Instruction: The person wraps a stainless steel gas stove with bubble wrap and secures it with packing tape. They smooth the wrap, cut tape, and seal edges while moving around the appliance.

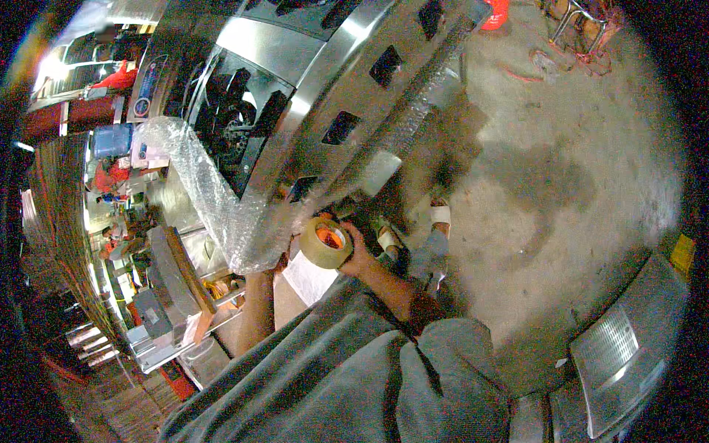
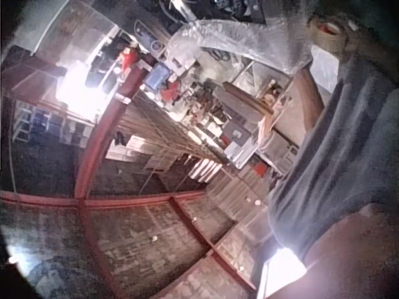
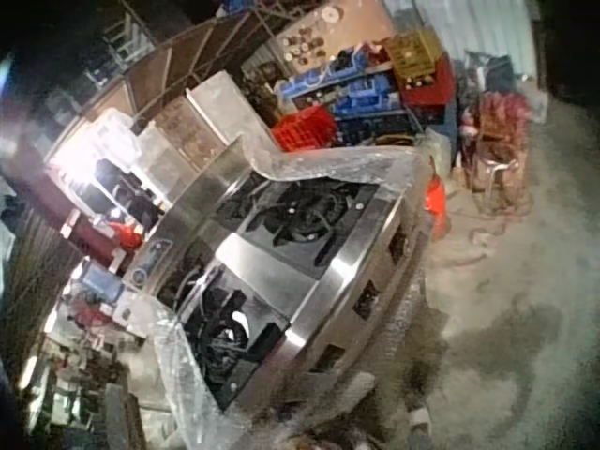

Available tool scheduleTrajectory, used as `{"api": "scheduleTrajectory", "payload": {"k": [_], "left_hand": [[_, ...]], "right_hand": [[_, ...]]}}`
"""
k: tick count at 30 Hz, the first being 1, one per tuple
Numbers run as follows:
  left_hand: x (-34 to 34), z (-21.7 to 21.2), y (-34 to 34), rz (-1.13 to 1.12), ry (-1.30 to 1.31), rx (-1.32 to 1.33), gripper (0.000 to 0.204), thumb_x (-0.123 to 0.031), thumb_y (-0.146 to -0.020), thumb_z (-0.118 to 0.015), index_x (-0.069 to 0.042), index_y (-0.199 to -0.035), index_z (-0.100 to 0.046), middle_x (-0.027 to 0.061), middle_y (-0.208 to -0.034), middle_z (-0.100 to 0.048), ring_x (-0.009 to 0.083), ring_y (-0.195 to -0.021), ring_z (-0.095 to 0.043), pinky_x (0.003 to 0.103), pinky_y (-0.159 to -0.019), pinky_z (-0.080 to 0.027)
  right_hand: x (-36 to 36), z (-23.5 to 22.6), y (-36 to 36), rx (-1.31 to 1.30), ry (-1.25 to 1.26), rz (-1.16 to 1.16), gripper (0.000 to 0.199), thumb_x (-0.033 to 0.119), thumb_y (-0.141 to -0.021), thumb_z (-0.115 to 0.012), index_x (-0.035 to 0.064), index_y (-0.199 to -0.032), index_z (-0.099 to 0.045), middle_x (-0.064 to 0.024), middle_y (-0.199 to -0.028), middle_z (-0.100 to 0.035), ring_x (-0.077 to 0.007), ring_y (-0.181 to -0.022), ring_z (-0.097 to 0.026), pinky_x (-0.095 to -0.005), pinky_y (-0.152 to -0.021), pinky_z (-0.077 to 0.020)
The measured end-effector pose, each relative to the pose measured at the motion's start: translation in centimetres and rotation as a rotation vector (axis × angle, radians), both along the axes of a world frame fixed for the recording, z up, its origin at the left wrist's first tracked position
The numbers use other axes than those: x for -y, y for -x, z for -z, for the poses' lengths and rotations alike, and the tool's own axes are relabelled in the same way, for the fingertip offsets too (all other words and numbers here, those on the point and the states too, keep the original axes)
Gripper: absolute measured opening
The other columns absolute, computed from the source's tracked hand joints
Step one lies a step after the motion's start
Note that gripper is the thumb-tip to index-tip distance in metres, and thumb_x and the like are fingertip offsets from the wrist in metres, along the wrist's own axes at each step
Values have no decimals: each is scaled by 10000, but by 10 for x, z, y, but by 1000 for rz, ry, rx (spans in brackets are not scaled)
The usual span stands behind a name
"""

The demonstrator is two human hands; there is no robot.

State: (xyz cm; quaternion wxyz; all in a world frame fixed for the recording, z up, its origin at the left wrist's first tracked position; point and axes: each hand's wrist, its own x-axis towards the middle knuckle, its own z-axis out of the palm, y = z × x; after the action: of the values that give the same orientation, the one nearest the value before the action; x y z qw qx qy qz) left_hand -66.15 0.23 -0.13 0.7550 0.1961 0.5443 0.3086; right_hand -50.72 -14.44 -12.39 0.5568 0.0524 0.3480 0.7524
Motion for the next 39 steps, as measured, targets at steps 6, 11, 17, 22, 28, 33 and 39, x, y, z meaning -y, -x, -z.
{"api": "scheduleTrajectory", "payload": {"k": [6,11,17,22,28,33,39], "left_hand": [[0,8,10,11,20,36,536,-459,-961,-484,-85,-1343,-526,110,-1329,-577,323,-1213,-541,490,-1066,-430],[1,19,15,25,39,80,527,-451,-963,-485,-84,-1339,-528,110,-1325,-579,322,-1210,-543,488,-1065,-432],[3,28,21,30,62,123,517,-442,-966,-486,-83,-1335,-530,110,-1320,-582,320,-1206,-546,485,-1063,-435],[8,43,28,31,98,177,508,-434,-968,-487,-82,-1331,-532,110,-1316,-584,319,-1202,-549,483,-1062,-437],[31,66,8,16,143,278,497,-424,-970,-488,-81,-1327,-535,110,-1311,-586,317,-1199,-551,480,-1061,-439],[50,88,-19,-25,149,374,489,-417,-972,-489,-80,-1324,-537,110,-1307,-588,316,-1195,-554,478,-1059,-441],[49,96,-20,-76,117,434,478,-407,-975,-490,-80,-1319,-539,109,-1302,-591,314,-1191,-557,475,-1058,-444]], "right_hand": [[2,5,11,94,-5,-47,571,507,-836,-644,136,-1269,-609,-95,-1292,-629,-294,-1161,-605,-478,-1046,-454],[15,5,16,13,37,16,488,438,-885,-655,130,-1261,-605,-80,-1245,-648,-251,-1104,-635,-416,-998,-500],[27,8,31,274,179,76,403,376,-954,-557,113,-1256,-603,-85,-1191,-667,-258,-1043,-658,-421,-955,-528],[28,-30,10,76,-143,60,472,441,-972,-490,94,-1277,-586,-117,-1162,-668,-275,-1019,-665,-405,-786,-595],[62,-14,4,-14,-81,-130,670,578,-862,-636,61,-1283,-581,-113,-1171,-662,-254,-1017,-650,-432,-901,-536],[99,-64,5,566,154,-256,567,520,-903,-574,66,-1242,-603,-104,-1153,-674,-268,-1001,-663,-428,-890,-544],[98,-134,-13,631,207,-152,447,448,-977,-472,125,-1251,-615,-91,-1113,-693,-234,-969,-684,-382,-848,-564]]}}
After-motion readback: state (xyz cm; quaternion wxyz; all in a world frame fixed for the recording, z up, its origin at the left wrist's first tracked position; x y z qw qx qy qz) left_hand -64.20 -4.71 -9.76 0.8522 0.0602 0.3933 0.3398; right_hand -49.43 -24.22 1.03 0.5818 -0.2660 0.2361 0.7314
